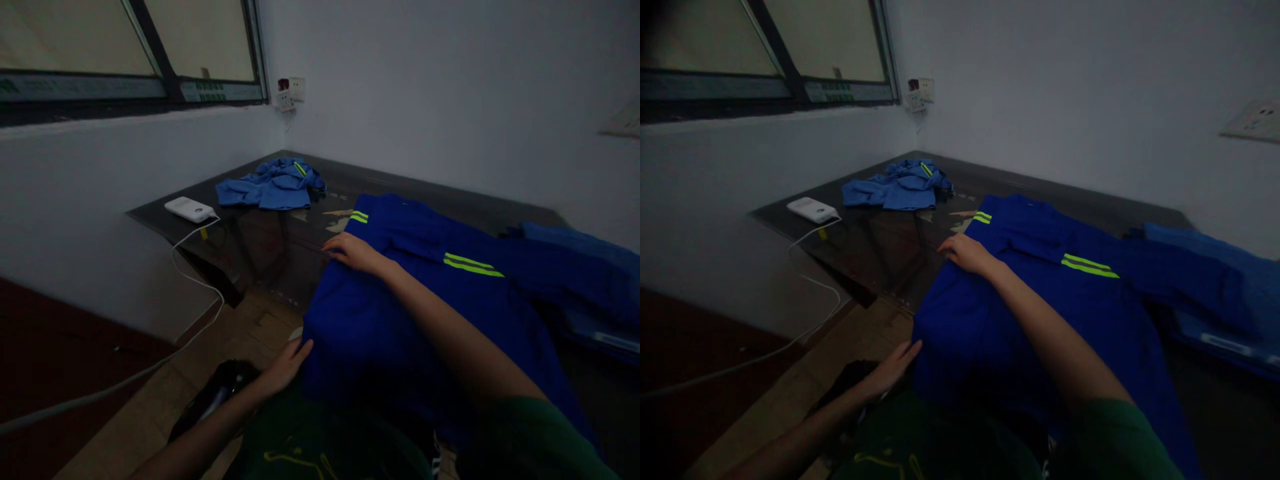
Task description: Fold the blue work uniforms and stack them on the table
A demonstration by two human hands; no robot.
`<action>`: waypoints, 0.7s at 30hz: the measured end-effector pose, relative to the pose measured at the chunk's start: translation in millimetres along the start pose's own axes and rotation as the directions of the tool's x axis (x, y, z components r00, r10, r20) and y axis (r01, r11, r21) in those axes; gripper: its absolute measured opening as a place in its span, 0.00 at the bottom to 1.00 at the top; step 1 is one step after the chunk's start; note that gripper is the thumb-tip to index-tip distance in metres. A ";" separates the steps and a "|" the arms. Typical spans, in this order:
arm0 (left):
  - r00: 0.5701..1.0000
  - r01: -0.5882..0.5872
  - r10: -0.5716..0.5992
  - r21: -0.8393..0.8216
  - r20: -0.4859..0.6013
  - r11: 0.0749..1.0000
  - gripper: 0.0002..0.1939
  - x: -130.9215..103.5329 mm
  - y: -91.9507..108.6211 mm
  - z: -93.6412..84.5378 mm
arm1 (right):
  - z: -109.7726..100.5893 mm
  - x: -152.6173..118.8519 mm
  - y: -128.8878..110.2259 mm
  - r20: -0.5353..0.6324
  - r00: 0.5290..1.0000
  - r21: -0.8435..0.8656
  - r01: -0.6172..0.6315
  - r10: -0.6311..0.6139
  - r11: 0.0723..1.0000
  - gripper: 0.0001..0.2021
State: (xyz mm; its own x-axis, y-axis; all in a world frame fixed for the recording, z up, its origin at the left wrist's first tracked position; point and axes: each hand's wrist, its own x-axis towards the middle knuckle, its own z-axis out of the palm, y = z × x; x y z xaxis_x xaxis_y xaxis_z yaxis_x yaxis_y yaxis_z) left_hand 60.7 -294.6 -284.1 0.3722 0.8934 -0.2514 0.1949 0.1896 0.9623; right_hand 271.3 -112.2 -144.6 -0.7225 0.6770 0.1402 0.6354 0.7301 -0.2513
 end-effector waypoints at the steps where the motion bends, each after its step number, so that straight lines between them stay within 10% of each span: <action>1: 0.999 0.007 -0.007 0.007 -0.033 1.000 0.32 -1.6 -1.1 -0.1 | 5.4 9.5 6.3 0.039 0.999 0.025 0.028 -0.029 0.999 0.12; 13: 0.963 -0.098 0.112 0.071 -0.243 0.993 0.17 -25.4 0.3 -1.4 | 33.7 6.0 24.4 0.043 0.999 0.098 -0.017 0.012 0.995 0.07; 21: 0.995 -0.058 0.067 0.119 -0.072 0.991 0.38 -35.9 0.0 -9.4 | 43.1 3.4 20.3 -0.043 0.998 0.129 0.046 -0.041 0.991 0.08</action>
State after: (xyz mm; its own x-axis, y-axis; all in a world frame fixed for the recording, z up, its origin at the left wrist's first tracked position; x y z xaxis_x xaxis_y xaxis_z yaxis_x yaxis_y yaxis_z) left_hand 38.9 -322.8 -274.1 0.3179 0.9312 -0.1786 0.2801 0.0877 0.9559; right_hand 270.0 -99.1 -190.5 -0.7354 0.6499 0.1918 0.5608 0.7426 -0.3661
